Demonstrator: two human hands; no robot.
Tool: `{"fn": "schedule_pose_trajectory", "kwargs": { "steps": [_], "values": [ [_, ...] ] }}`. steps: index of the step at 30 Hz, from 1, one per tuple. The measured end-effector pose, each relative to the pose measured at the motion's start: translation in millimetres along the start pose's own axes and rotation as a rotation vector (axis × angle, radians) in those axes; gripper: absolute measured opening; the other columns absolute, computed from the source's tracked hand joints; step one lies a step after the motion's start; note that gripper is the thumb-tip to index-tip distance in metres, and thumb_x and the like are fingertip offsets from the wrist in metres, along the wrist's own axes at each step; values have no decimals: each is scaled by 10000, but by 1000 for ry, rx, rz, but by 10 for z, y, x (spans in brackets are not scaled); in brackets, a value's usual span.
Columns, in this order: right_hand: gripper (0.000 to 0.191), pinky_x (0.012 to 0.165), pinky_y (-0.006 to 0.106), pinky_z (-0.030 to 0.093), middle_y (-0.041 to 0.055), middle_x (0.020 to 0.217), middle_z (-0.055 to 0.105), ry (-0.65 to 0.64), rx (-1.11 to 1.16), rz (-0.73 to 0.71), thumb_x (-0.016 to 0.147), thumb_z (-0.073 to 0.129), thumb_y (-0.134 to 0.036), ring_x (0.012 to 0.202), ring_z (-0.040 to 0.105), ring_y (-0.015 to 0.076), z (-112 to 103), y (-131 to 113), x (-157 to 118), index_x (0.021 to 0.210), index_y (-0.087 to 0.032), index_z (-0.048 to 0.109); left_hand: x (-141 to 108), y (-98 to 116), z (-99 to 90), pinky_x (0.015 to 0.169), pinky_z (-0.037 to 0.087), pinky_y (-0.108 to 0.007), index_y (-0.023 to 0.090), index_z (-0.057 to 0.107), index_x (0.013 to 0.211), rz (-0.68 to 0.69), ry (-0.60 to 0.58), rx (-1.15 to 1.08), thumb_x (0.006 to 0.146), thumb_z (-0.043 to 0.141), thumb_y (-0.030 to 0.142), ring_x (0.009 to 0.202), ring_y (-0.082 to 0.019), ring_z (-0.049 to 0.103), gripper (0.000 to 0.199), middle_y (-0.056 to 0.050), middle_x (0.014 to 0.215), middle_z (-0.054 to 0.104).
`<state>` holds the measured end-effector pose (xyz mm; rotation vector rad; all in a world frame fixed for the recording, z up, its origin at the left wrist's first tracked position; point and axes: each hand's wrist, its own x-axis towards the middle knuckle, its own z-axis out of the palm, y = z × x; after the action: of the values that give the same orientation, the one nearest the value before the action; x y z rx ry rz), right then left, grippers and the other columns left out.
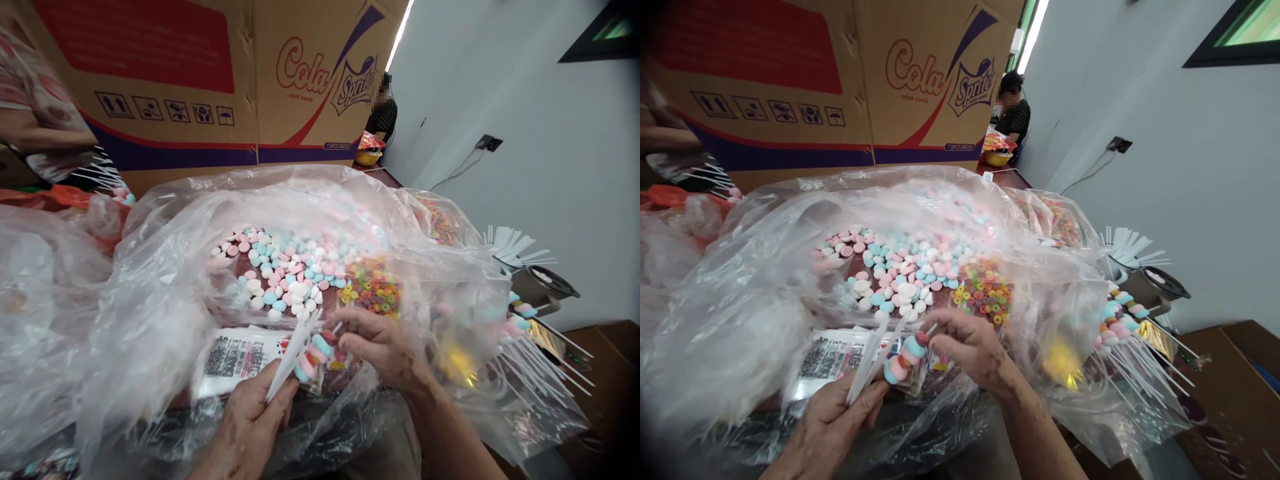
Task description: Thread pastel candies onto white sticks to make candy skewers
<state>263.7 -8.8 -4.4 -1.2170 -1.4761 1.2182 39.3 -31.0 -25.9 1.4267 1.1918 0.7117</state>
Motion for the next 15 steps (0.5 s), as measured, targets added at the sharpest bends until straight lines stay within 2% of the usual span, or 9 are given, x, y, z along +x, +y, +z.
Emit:
{"fn": "schedule_pose_trajectory", "kwargs": {
  "steps": [2, 4, 7, 10, 12, 15],
  "values": [
    [211, 709, 275, 504, 14, 892, 701, 120, -125, -43, 865, 591, -294, 782, 643, 160, -45, -52, 126, 1043, -227, 682, 12, -23, -4, 493, 329, -246, 218, 572, 565, 17, 76, -53, 835, 561, 394, 485, -147, 425, 323, 54, 471, 451],
    [204, 794, 300, 498, 23, 940, 696, 202, -370, -100, 883, 531, -233, 851, 640, 170, -63, -45, 293, 1026, -221, 677, 16, -18, -17, 433, 303, -231, 217, 549, 525, -26, 144, -110, 814, 594, 393, 426, -126, 396, 341, 58, 448, 448],
    [267, 913, 313, 456, 67, 1055, 669, 112, -738, -201, 896, 466, -147, 996, 605, 185, -28, 55, 528, 1072, -193, 660, 12, 24, -66, 345, 224, -210, 211, 521, 480, -126, 164, -165, 782, 627, 434, 341, -91, 337, 390, 66, 415, 422],
    [312, 937, 322, 438, 110, 1136, 636, -23, -990, -212, 908, 431, -111, 1073, 567, 206, 19, 165, 628, 1150, -167, 621, 12, 45, -138, 335, 230, -194, 199, 528, 476, -153, 173, -188, 749, 659, 459, 331, -77, 346, 399, 61, 417, 447],
    [294, 903, 325, 442, 118, 1114, 633, -20, -1097, -165, 897, 443, -106, 1039, 567, 216, 11, 203, 609, 1140, -157, 601, 13, 33, -180, 336, 232, -190, 195, 531, 479, -160, 183, -191, 749, 668, 449, 332, -71, 344, 396, 61, 418, 454],
    [203, 805, 310, 443, 97, 985, 633, 28, -1140, -82, 842, 473, -74, 912, 567, 212, -56, 207, 523, 991, -153, 586, 20, 3, -205, 341, 218, -189, 192, 538, 485, -165, 164, -179, 766, 653, 425, 337, -74, 347, 383, 67, 403, 436]
  ]
}}
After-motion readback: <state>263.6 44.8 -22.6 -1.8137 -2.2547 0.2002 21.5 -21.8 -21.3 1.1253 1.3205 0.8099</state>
